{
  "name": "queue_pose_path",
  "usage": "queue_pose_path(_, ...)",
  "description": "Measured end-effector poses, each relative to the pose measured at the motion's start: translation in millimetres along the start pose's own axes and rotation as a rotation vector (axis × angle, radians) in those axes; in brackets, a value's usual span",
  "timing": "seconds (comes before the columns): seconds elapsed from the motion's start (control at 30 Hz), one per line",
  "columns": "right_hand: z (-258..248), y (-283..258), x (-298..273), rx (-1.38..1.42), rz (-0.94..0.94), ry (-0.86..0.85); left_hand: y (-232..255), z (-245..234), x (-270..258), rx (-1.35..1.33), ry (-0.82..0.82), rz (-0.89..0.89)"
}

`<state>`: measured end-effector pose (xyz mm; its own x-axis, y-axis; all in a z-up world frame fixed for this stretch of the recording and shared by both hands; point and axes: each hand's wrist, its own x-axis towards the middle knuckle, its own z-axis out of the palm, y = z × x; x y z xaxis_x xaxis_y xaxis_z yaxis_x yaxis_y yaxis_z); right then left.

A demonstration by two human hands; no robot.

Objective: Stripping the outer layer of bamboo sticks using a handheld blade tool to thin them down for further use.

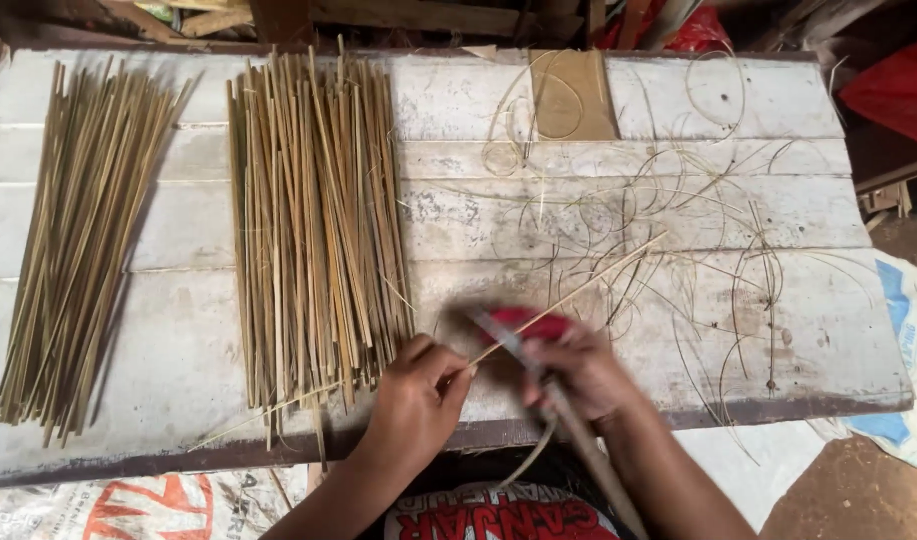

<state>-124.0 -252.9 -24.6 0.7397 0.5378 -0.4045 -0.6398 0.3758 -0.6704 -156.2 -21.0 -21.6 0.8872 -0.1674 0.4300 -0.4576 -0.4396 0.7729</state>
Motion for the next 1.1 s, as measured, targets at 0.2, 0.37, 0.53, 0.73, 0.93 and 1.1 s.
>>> queue_pose_path(0.2,-57.8,-80.7,-34.7,-0.023,-0.424,0.301,-5.9,-15.4,-20.1,-0.065,-0.077,-0.128)
queue_pose_path(0.37,38.4,2.7,-0.6,0.091,-0.069,0.123,3.6,10.5,0.9,0.191,0.052,0.029)
queue_pose_path(0.53,-43.3,-42.8,1.5,0.102,-0.186,0.128,-1.6,-12.2,-3.4,0.209,0.015,0.025)
queue_pose_path(0.73,-60.5,-43.4,0.4,-0.047,-0.385,0.275,-0.8,-13.6,-0.6,0.353,0.026,0.038)
queue_pose_path(0.93,14.8,-17.1,14.8,0.156,-0.001,0.07,2.9,-6.0,17.5,0.376,0.088,0.136)
queue_pose_path(1.1,-85.4,-61.7,-5.1,0.163,-0.299,0.421,-3.3,-35.9,-1.6,0.227,0.001,-0.003)
